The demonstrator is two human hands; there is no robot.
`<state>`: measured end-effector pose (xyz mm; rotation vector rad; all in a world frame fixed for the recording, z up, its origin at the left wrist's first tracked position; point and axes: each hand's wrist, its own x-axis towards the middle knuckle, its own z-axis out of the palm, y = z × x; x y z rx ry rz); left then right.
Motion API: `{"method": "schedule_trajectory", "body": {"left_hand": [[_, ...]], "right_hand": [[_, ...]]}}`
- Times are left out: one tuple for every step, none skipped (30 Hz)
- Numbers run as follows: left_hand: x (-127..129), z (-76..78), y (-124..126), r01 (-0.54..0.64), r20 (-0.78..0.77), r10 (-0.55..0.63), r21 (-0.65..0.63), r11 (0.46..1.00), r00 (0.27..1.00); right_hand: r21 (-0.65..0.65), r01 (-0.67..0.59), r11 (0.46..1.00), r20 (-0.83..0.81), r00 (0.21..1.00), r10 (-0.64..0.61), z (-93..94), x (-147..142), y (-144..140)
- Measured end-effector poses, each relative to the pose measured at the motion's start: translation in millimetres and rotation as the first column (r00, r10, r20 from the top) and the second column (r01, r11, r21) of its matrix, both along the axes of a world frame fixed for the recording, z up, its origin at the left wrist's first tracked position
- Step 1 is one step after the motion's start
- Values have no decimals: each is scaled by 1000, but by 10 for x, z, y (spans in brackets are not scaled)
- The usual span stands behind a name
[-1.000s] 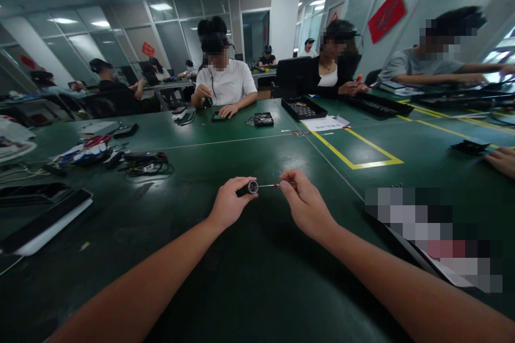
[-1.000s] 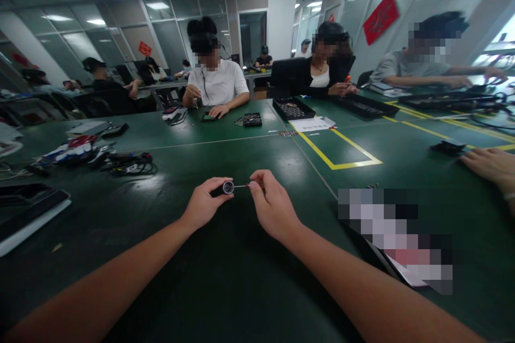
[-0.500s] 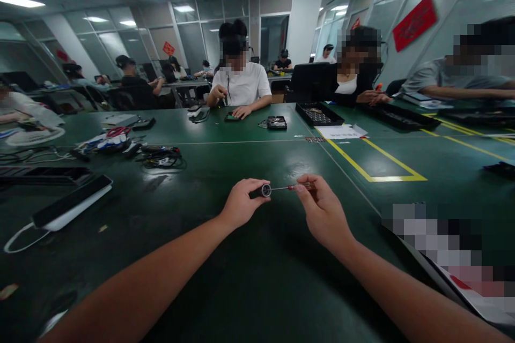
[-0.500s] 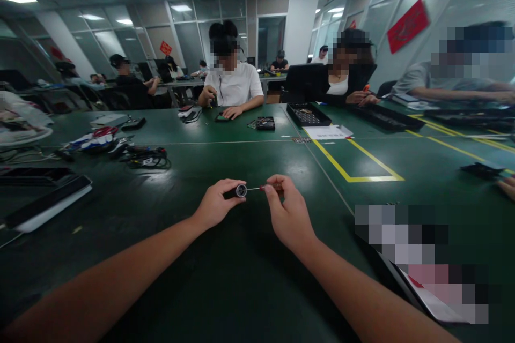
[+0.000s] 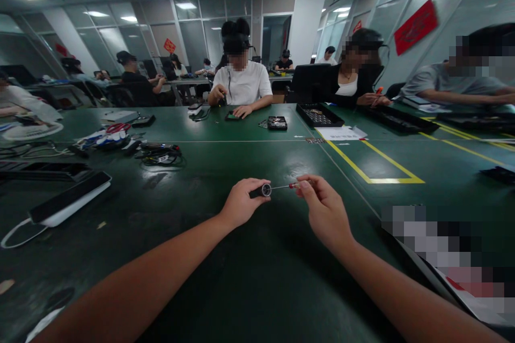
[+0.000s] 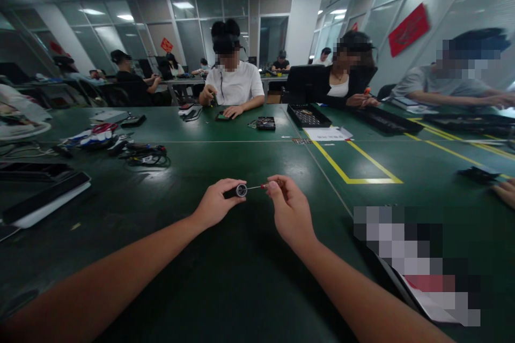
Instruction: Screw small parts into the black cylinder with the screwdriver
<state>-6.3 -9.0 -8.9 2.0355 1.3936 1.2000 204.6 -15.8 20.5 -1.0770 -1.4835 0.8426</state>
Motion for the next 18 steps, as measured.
{"method": "schedule_trajectory", "body": {"left_hand": [[2, 0, -1, 2, -4, -2, 4, 1000, 1000], [4, 6, -4, 3, -11, -3, 12, 1000, 1000], [5, 19, -9, 7, -30, -7, 22, 1000, 1000], [4, 37, -15, 16, -62, -14, 35, 999, 998], [1, 61, -22, 26, -105, -20, 50, 998, 994], [-3, 86, -29, 33, -149, -23, 63, 997, 989], [-8, 111, -33, 33, -186, -19, 71, 997, 982], [-14, 133, -36, 26, -211, -10, 72, 997, 977], [-20, 149, -36, 12, -222, 3, 65, 998, 975], [-26, 160, -34, -4, -221, 17, 56, 998, 975], [-31, 164, -30, -17, -214, 27, 47, 999, 976], [-34, 163, -26, -22, -209, 30, 42, 999, 978], [-36, 158, -21, -20, -206, 29, 44, 999, 978], [-36, 150, -17, -15, -205, 25, 50, 999, 979], [-34, 141, -14, -10, -203, 21, 57, 998, 979], [-33, 133, -12, -6, -203, 18, 61, 998, 979], [-30, 125, -12, -3, -202, 15, 62, 998, 979], [-29, 118, -13, -1, -201, 13, 61, 998, 979]], "right_hand": [[-14, 13, 1000, -24, 1000, -13, -9, -9, 19], [-35, 30, 999, -59, 998, -32, -24, -17, 42], [-67, 39, 997, -102, 994, -46, -45, -24, 68], [-111, 35, 993, -170, 984, -54, -70, -29, 96], [-163, 24, 986, -254, 965, -66, -98, -32, 125], [-224, -6, 974, -331, 941, -70, -125, -31, 154], [-280, -42, 959, -389, 918, -73, -149, -27, 180], [-307, -53, 950, -416, 906, -84, -167, -22, 201], [-321, -55, 946, -428, 899, -93, -179, -15, 216], [-317, -44, 947, -427, 899, -101, -183, -10, 225], [-301, -25, 953, -418, 902, -109, -182, -6, 226], [-280, -6, 960, -407, 906, -113, -176, -4, 221], [-260, 8, 966, -396, 911, -114, -168, -5, 212], [-244, 19, 970, -381, 917, -113, -159, -8, 200], [-227, 26, 973, -363, 925, -110, -151, -13, 187], [-211, 30, 977, -340, 935, -102, -147, -18, 176], [-196, 31, 980, -313, 945, -92, -145, -24, 166], [-180, 31, 983, -285, 955, -83, -145, -29, 160]]}}
